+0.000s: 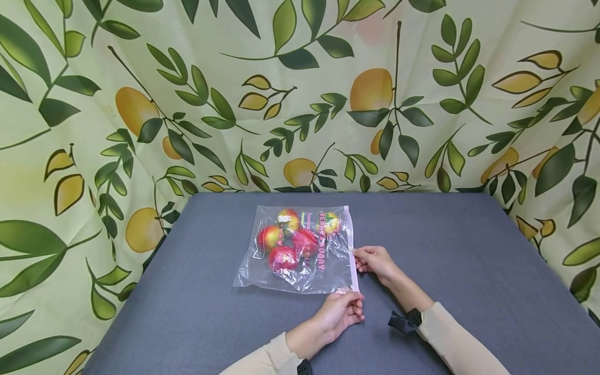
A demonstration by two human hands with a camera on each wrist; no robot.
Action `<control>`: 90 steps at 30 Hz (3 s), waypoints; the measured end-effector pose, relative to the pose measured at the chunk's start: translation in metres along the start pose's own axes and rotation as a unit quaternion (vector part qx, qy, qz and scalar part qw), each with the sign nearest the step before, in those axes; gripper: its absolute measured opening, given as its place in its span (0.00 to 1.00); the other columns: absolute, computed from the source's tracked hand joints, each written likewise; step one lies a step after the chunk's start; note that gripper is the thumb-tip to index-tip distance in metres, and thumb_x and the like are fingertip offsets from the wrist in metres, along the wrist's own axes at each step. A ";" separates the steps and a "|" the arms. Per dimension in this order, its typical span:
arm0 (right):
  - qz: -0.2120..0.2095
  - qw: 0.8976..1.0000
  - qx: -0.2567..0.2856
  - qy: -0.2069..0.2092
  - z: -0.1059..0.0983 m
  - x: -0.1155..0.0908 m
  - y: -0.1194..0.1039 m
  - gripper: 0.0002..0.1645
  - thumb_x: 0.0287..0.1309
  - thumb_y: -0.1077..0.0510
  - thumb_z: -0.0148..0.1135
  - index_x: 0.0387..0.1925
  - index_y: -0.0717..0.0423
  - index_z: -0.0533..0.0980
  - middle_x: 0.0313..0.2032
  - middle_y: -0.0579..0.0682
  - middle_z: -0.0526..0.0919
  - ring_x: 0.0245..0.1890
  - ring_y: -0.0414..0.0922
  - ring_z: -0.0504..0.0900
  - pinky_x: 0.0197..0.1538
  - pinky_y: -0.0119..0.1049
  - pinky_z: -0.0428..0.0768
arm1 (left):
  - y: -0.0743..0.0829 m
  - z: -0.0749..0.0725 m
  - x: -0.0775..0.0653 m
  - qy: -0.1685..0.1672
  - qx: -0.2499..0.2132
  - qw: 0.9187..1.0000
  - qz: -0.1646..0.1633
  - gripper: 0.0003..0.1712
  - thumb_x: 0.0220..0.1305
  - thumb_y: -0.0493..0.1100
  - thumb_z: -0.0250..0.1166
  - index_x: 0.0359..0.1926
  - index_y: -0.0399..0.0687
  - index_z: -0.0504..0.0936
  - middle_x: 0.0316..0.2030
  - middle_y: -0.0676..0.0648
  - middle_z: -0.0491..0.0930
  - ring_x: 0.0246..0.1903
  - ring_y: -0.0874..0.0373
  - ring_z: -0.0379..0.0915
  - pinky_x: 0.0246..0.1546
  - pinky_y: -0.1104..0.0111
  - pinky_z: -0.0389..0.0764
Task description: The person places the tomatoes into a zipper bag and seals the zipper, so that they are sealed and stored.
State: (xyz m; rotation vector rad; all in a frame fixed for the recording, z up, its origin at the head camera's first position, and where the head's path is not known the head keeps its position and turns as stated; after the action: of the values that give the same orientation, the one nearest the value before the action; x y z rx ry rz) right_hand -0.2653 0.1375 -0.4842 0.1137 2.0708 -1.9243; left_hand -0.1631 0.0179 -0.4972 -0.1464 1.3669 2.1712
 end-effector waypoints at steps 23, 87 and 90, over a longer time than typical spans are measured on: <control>0.001 1.000 0.004 0.008 0.000 0.008 -0.002 0.13 0.64 0.61 0.55 0.39 0.72 0.76 0.16 0.39 0.77 0.17 0.31 0.74 0.24 0.22 0.77 | -0.001 0.000 0.000 0.001 -0.001 1.000 0.002 0.11 0.66 0.39 0.53 0.26 0.51 0.74 0.19 0.58 0.71 0.21 0.68 0.66 0.28 0.76 0.75; 0.001 1.000 0.004 0.031 -0.001 0.024 -0.008 0.19 0.66 0.60 0.54 0.46 0.77 0.73 0.17 0.39 0.77 0.18 0.31 0.75 0.25 0.22 0.77 | 0.000 0.000 0.000 0.000 -0.007 1.000 0.002 0.11 0.66 0.38 0.53 0.25 0.51 0.74 0.19 0.58 0.71 0.20 0.69 0.66 0.28 0.76 0.75; 0.002 1.000 0.006 0.031 -0.001 0.025 -0.008 0.19 0.66 0.60 0.54 0.46 0.77 0.73 0.17 0.39 0.77 0.18 0.31 0.75 0.25 0.22 0.78 | 0.000 0.000 0.000 0.001 -0.007 1.000 0.005 0.11 0.66 0.39 0.53 0.26 0.51 0.74 0.19 0.58 0.71 0.20 0.69 0.66 0.28 0.76 0.75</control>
State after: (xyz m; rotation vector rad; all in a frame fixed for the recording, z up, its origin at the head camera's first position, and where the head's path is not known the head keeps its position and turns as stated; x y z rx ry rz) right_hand -0.2910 0.1336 -0.4830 0.1817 2.0979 -1.9539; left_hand -0.1626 0.0183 -0.4974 -0.1462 1.3566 2.1898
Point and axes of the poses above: each hand's wrist, its own x-axis towards the middle knuckle, its own z-axis out of the palm, y = z × x, the point moved 5 cm from there along x, towards the middle knuckle
